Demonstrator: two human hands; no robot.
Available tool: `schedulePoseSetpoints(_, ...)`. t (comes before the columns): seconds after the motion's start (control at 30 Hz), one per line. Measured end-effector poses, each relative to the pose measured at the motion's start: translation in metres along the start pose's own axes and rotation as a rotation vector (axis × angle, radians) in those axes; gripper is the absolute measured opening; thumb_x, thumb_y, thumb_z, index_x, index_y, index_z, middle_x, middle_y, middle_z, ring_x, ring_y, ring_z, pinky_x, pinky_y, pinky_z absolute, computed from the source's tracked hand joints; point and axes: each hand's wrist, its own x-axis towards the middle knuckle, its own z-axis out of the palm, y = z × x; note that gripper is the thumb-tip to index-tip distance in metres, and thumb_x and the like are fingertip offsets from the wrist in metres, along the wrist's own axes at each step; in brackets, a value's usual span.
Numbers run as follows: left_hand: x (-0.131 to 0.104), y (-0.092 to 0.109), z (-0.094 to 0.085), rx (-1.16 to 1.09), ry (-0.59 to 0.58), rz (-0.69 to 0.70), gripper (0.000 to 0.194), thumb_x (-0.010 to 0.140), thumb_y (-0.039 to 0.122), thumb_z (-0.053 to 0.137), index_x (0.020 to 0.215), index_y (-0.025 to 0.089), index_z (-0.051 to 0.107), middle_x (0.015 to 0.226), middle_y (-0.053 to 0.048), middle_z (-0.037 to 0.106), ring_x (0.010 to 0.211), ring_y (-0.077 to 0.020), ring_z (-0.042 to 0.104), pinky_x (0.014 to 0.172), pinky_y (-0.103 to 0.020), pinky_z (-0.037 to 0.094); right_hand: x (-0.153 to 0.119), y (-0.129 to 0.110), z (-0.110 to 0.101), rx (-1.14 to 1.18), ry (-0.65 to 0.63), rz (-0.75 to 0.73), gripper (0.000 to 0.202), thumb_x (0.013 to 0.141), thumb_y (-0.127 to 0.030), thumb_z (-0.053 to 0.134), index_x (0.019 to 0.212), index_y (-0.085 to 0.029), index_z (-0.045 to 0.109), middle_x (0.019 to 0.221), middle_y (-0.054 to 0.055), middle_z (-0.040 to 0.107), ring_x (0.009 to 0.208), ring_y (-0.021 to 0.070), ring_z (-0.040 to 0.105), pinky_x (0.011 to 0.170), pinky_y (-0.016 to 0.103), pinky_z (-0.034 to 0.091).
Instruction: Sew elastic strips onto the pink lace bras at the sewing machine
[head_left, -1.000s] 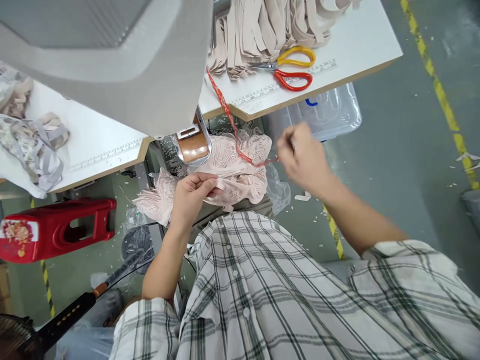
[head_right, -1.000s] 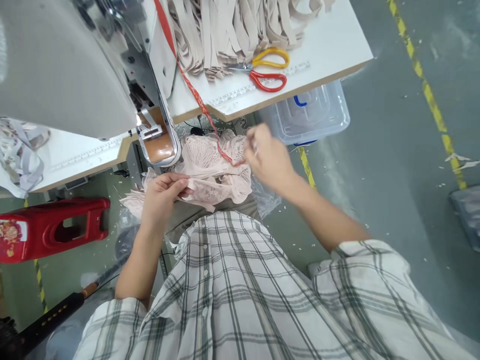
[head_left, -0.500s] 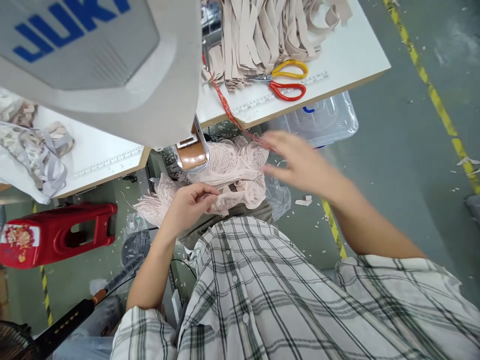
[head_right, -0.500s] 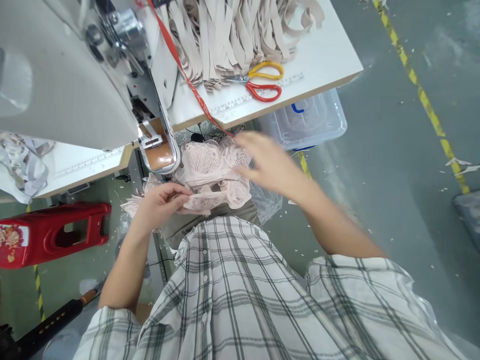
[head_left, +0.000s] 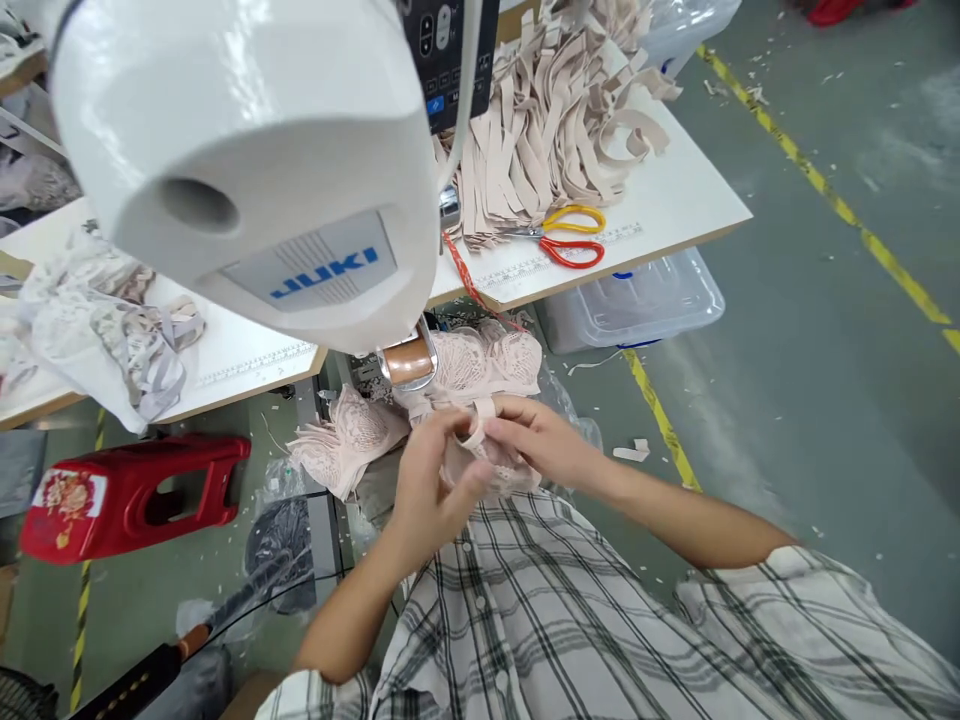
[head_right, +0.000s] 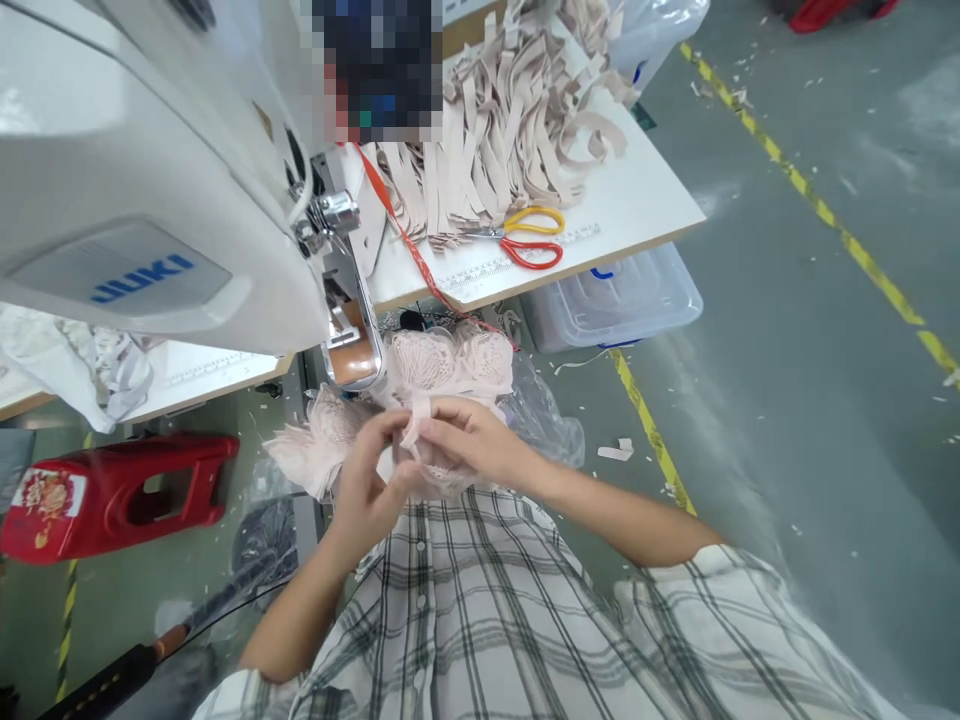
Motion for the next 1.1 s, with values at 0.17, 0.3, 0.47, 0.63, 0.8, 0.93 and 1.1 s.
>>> schedulePoseSetpoints(0.17, 0.013, -0.008, 0.005, -0.147, -0.134, -0.273, 0.031, 0.098, 0.042, 0.05, 0.087, 0.017, 0.063, 0.065, 0.001, 0.054, 0.059, -0.0123, 0.046, 0.056, -0.024, 0.035, 0.003, -0.018, -0.001, -0.587, 0.152, -0.358, 0.034, 0.095, -0.042, 0.054, 0.072, -0.02, 0.064, 0.071, 0.002, 0.062, 0.069, 0.014, 0.055, 0.065, 0.027, 0.042)
schedulePoseSetpoints(0.3, 0.018, -0.012, -0.001, -0.197, -0.12, -0.374, 0.045, 0.097, 0.049, 0.048, 0.064, 0.018, 0.046, 0.059, 0.003, 0.039, 0.058, -0.0108, 0.038, 0.055, -0.024, 0.029, 0.066, -0.046, -0.05, -0.583, 0.41, -0.421, 0.025, 0.092, -0.042, 0.056, 0.099, -0.022, 0.07, 0.094, 0.005, 0.071, 0.083, 0.0183, 0.063, 0.076, 0.032, 0.049)
schedulePoseSetpoints(0.47, 0.022, -0.014, 0.001, -0.281, -0.145, -0.485, 0.053, 0.093, 0.063, 0.049, 0.065, 0.018, 0.046, 0.061, 0.004, 0.036, 0.06, -0.0109, 0.032, 0.057, -0.025, 0.026, 0.196, -0.138, -0.129, -0.242, 0.774, -0.658, 0.056, 0.077, -0.045, 0.072, 0.124, -0.019, 0.055, 0.137, 0.012, 0.057, 0.118, 0.0238, 0.058, 0.1, 0.038, 0.048)
schedulePoseSetpoints(0.63, 0.024, -0.007, -0.005, -0.263, -0.115, -0.493, 0.059, 0.088, 0.073, 0.048, 0.065, 0.018, 0.048, 0.065, 0.002, 0.038, 0.067, -0.0133, 0.036, 0.063, -0.026, 0.031, 0.269, -0.199, -0.158, -0.286, 0.657, -0.691, 0.06, 0.073, -0.04, 0.076, 0.122, -0.014, 0.053, 0.126, 0.012, 0.063, 0.114, 0.0227, 0.058, 0.101, 0.037, 0.046)
schedulePoseSetpoints(0.8, 0.025, -0.008, -0.01, -0.252, -0.113, -0.496, 0.064, 0.084, 0.079, 0.047, 0.065, 0.018, 0.052, 0.064, 0.001, 0.041, 0.066, -0.0146, 0.038, 0.063, -0.027, 0.032, 0.276, -0.202, -0.156, -0.357, 0.7, -0.694, 0.049, 0.072, -0.041, 0.075, 0.111, -0.016, 0.056, 0.113, 0.009, 0.065, 0.104, 0.0233, 0.059, 0.096, 0.038, 0.046)
schedulePoseSetpoints(0.93, 0.025, -0.016, -0.008, -0.242, -0.094, -0.455, 0.064, 0.085, 0.077, 0.046, 0.063, 0.017, 0.054, 0.062, 0.001, 0.041, 0.065, -0.0153, 0.04, 0.063, -0.028, 0.032, 0.271, -0.203, -0.148, -0.412, 0.74, -0.694, 0.045, 0.074, -0.044, 0.074, 0.105, -0.017, 0.057, 0.111, 0.009, 0.065, 0.102, 0.0247, 0.058, 0.093, 0.039, 0.045)
schedulePoseSetpoints(1.1, 0.029, -0.016, -0.005, -0.243, -0.057, -0.393, 0.065, 0.087, 0.074, 0.046, 0.068, 0.016, 0.068, 0.064, -0.003, 0.055, 0.068, -0.0189, 0.051, 0.068, -0.03, 0.037, 0.251, -0.216, -0.134, -0.458, 0.725, -0.617, 0.043, 0.081, -0.042, 0.071, 0.111, -0.014, 0.057, 0.114, 0.013, 0.065, 0.104, 0.0257, 0.058, 0.092, 0.042, 0.047)
